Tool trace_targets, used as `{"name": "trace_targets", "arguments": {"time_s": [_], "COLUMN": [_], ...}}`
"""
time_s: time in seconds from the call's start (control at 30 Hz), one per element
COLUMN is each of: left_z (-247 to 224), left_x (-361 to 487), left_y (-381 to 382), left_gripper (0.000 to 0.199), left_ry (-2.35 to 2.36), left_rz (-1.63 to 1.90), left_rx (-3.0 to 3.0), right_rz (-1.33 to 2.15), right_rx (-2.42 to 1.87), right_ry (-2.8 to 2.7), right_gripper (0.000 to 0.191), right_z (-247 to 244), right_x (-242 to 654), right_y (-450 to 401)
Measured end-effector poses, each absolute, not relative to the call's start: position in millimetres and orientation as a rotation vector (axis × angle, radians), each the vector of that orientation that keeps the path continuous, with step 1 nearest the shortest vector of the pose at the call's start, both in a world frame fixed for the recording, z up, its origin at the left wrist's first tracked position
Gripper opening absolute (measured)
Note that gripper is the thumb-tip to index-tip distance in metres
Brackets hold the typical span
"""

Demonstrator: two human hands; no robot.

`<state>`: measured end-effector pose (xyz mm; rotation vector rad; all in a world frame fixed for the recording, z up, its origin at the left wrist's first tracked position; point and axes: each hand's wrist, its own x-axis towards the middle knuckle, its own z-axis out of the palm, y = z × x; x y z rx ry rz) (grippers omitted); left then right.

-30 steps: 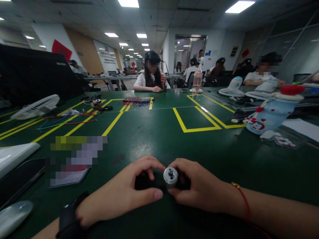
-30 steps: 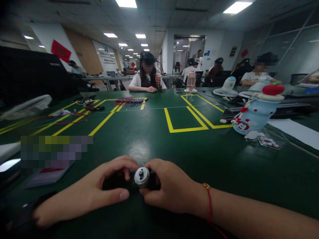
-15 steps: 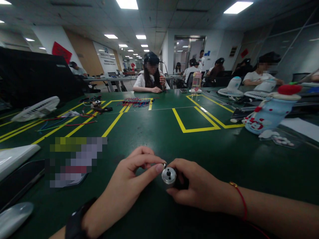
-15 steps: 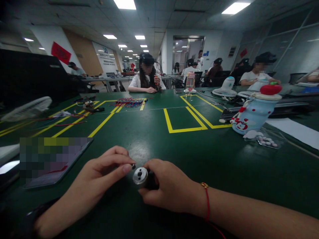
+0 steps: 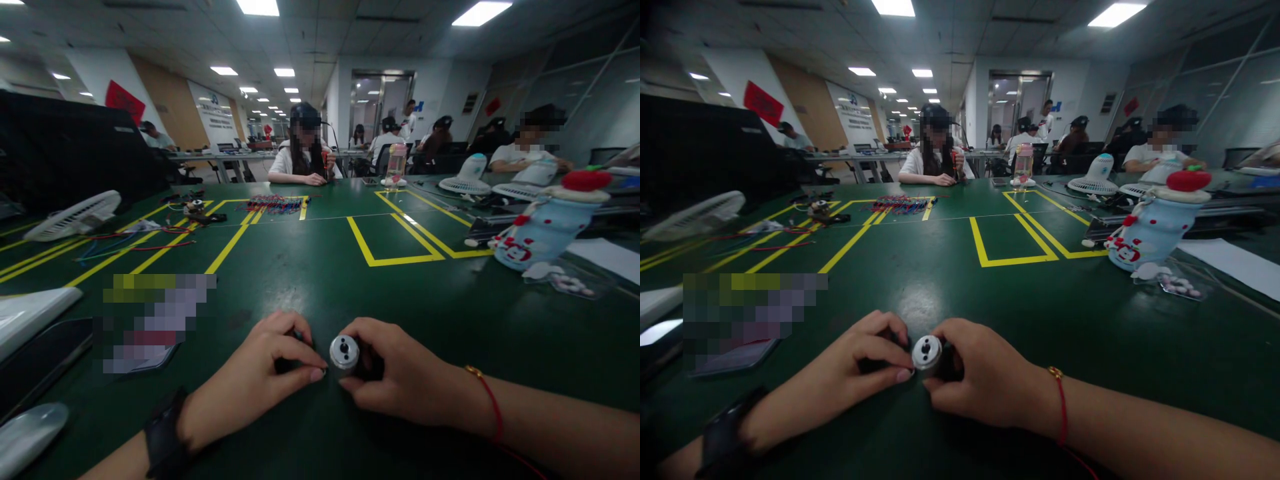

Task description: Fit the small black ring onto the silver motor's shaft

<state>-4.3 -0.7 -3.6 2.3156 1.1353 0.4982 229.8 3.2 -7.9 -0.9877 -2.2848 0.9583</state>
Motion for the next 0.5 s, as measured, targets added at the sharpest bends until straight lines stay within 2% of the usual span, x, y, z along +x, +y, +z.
{"name": "trace_targets", "arguments": {"time_s": [0.2, 0.37, 0.5], "left_z": [-0.7, -8.7, -18.3], "left_x": [-8.3, -16.2, -21.0], "left_y": [4.2, 10.7, 15.2], "left_gripper": [0.018, 0.018, 0.028], "left_ry": [1.173, 1.41, 1.447], "left_rz": [0.639, 0.81, 0.857], "left_rx": [2.069, 1.894, 1.918], "right_rz": [0.964, 0.971, 0.984], "right_rx": [-1.001, -1.014, -1.038], "right_ry": [-2.294, -2.29, -2.283], "right_gripper": [0.028, 0.028, 0.028], "right_z": [-6.4, -4.5, -3.3], "right_x": [229.8, 230.2, 230.6], "right_y": [3.8, 3.6, 3.0]}}
